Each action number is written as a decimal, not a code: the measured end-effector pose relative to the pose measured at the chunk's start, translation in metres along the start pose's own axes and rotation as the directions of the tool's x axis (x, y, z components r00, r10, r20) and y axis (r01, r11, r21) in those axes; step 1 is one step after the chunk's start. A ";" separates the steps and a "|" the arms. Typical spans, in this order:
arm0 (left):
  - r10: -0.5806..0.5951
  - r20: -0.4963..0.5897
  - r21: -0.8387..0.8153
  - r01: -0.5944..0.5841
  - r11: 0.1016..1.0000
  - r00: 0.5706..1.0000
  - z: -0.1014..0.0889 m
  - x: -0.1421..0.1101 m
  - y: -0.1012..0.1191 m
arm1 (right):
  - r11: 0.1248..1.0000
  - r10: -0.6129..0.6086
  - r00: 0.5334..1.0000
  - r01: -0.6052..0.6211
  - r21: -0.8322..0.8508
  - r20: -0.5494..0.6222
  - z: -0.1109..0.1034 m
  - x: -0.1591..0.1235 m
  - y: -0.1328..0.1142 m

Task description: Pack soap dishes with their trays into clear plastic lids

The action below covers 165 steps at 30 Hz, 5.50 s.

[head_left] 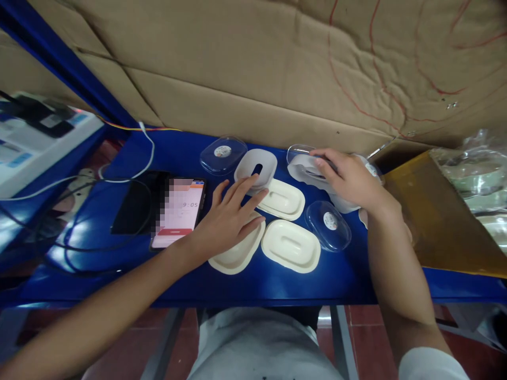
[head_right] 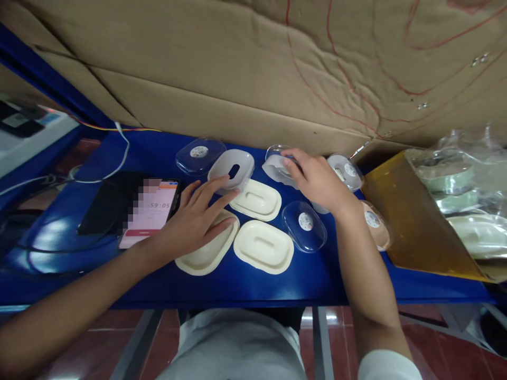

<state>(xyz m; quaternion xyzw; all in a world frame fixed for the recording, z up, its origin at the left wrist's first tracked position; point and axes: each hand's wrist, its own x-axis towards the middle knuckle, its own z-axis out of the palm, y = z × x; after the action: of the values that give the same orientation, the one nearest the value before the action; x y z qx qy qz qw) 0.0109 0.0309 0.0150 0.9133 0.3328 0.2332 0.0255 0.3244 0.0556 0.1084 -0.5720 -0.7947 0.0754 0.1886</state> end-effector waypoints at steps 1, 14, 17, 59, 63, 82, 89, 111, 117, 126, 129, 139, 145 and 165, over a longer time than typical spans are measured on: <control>0.009 -0.014 -0.007 -0.009 1.000 1.000 -0.002 0.000 0.001 | 1.000 0.015 1.000 -0.015 0.004 -0.026 0.001 0.001 0.003; 0.414 0.210 -0.065 -0.410 0.910 0.886 -0.001 -0.011 0.032 | 0.882 0.318 0.946 -0.274 -0.383 0.056 0.016 -0.073 0.051; 0.394 0.154 0.029 -0.403 0.915 0.906 0.001 -0.004 0.024 | 0.902 0.295 0.955 -0.275 -0.333 0.011 0.035 -0.077 0.046; 0.248 -0.038 -0.221 -0.250 0.943 0.968 0.003 -0.003 0.035 | 0.973 0.228 0.931 -0.203 0.113 -0.284 0.031 -0.153 -0.010; -0.022 -0.060 -0.461 -0.008 0.887 0.998 0.009 -0.005 0.028 | 0.982 -0.098 0.987 0.116 0.147 -0.123 0.048 -0.117 -0.047; -0.126 -0.091 -0.457 0.071 0.887 0.988 0.016 -0.005 0.017 | 0.944 -0.314 0.950 0.312 0.106 0.001 0.066 -0.093 -0.056; -0.022 -0.193 -0.249 -0.027 0.968 0.981 0.013 -0.003 0.019 | 0.970 -0.169 0.918 0.219 0.104 -0.358 0.069 -0.092 -0.040; 0.310 -0.051 0.127 -0.302 0.945 0.949 -0.006 -0.006 0.031 | 0.960 0.176 0.886 -0.251 -0.125 -0.429 0.034 -0.063 0.082; 0.295 0.005 0.050 -0.295 0.954 0.955 -0.002 -0.004 0.032 | 0.779 0.558 0.798 -0.598 -0.190 -0.226 0.011 -0.090 0.139; 0.291 0.013 0.000 -0.291 0.957 0.957 0.001 -0.004 0.032 | 0.846 0.475 0.733 -0.532 0.026 -0.487 0.002 -0.096 0.138; 0.286 0.012 0.008 -0.286 0.958 0.958 0.001 -0.004 0.032 | 0.886 0.377 0.677 -0.462 0.034 -0.632 -0.005 -0.091 0.126; 0.269 0.059 -0.014 -0.269 0.963 0.961 0.002 -0.004 0.031 | 0.991 0.132 0.924 -0.133 0.024 -0.359 0.053 -0.057 0.044; 0.277 0.067 -0.024 -0.276 0.961 0.958 0.002 -0.005 0.030 | 0.968 0.237 0.903 -0.253 0.003 -0.359 0.033 -0.066 0.073; 0.295 0.052 -0.006 -0.295 0.955 0.954 0.001 -0.005 0.030 | 0.701 0.569 0.805 -0.582 -0.412 -0.170 0.019 -0.093 0.118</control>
<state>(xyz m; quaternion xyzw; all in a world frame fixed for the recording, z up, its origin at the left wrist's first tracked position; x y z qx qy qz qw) 0.0261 0.0042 0.0179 0.9587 0.1920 0.2099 -0.0015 0.4466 0.0095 0.0315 -0.8196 -0.5688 -0.0616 0.0317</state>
